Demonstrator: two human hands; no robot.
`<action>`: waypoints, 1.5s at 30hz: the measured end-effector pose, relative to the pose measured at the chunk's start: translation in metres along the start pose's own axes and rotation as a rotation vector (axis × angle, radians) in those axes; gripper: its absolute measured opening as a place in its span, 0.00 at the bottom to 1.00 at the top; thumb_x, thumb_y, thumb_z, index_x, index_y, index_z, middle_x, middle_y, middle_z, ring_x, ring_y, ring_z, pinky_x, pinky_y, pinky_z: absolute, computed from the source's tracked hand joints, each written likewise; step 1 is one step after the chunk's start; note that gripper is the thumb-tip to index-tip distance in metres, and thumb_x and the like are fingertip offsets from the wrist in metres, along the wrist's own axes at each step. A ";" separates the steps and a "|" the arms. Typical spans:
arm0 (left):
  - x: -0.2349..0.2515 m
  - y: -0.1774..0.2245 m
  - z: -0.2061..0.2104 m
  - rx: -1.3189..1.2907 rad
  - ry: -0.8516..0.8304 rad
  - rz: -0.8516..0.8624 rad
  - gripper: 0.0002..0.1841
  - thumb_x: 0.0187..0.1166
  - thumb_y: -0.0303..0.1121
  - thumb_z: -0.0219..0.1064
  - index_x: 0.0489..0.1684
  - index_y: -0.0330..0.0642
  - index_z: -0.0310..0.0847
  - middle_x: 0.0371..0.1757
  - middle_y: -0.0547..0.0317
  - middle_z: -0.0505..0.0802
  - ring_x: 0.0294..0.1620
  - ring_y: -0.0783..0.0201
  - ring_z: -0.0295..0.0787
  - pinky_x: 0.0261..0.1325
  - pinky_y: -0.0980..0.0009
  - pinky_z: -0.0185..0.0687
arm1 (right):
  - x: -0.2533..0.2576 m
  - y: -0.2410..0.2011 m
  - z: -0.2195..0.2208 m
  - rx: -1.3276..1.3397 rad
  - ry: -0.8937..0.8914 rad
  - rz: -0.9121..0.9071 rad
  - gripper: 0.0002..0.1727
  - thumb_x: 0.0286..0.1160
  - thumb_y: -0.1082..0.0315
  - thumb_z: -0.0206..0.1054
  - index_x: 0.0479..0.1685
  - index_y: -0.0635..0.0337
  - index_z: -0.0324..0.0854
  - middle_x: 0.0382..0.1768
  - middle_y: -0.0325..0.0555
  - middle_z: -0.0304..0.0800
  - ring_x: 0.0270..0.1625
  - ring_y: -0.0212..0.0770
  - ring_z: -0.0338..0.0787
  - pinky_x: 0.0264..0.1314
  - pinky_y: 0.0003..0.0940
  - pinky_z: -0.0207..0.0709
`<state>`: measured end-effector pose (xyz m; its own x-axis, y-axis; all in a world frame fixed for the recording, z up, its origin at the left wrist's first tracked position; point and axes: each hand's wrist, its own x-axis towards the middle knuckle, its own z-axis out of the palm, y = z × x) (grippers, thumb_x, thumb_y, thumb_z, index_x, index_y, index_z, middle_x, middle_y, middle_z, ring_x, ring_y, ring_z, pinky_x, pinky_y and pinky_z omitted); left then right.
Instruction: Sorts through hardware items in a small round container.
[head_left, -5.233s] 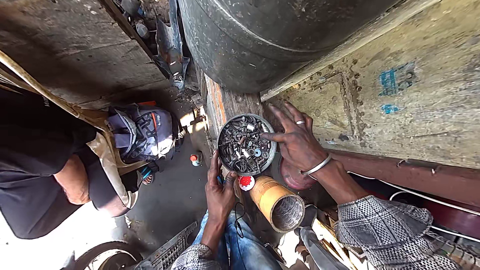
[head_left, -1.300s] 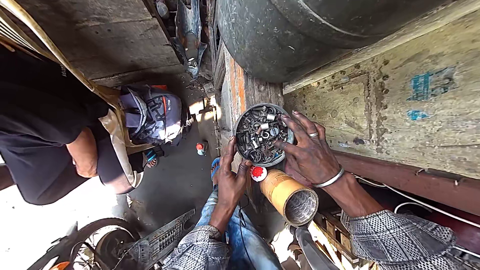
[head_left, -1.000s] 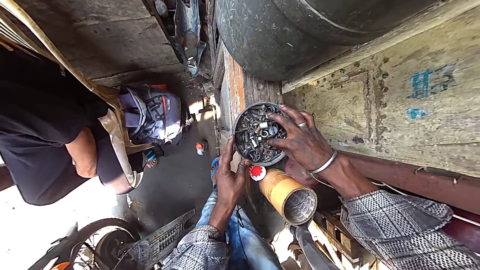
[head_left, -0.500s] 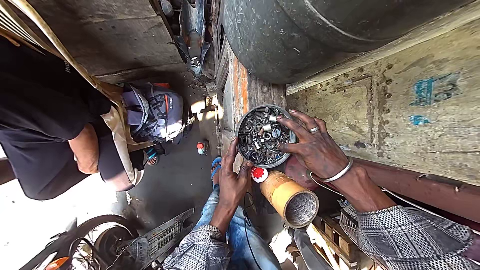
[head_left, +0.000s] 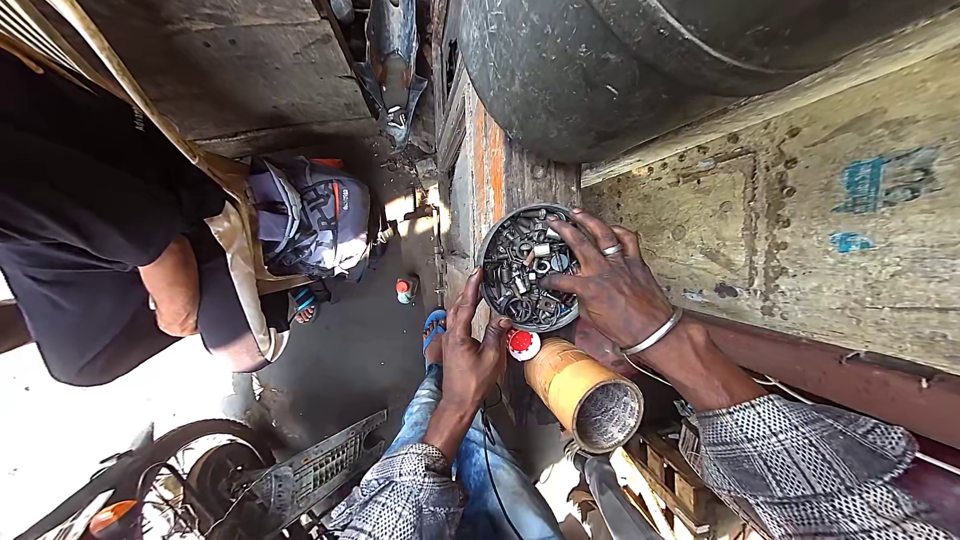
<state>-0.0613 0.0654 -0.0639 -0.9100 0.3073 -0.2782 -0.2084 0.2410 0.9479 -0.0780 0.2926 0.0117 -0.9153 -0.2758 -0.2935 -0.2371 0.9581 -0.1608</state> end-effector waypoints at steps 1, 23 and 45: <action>0.000 0.001 0.000 0.000 0.002 0.001 0.38 0.82 0.39 0.69 0.94 0.66 0.57 0.85 0.65 0.76 0.79 0.63 0.78 0.77 0.58 0.78 | 0.002 0.000 -0.001 0.010 0.011 0.026 0.23 0.66 0.80 0.69 0.49 0.38 0.96 0.91 0.50 0.59 0.93 0.64 0.50 0.83 0.66 0.55; -0.004 0.002 0.002 0.003 0.015 0.002 0.39 0.82 0.39 0.69 0.94 0.70 0.56 0.85 0.67 0.76 0.76 0.60 0.79 0.73 0.56 0.80 | 0.011 -0.022 -0.011 -0.131 -0.084 0.156 0.09 0.72 0.56 0.72 0.38 0.46 0.97 0.93 0.48 0.55 0.94 0.63 0.46 0.85 0.70 0.47; -0.005 0.000 0.007 -0.008 0.032 -0.035 0.37 0.84 0.40 0.68 0.93 0.75 0.55 0.88 0.65 0.72 0.80 0.53 0.76 0.72 0.46 0.79 | 0.035 -0.027 -0.006 -0.246 -0.174 0.253 0.11 0.73 0.55 0.68 0.39 0.42 0.97 0.84 0.48 0.71 0.90 0.61 0.57 0.85 0.71 0.44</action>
<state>-0.0540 0.0699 -0.0632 -0.9131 0.2694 -0.3061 -0.2429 0.2437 0.9389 -0.1056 0.2573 0.0117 -0.8910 -0.0178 -0.4536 -0.1017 0.9817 0.1612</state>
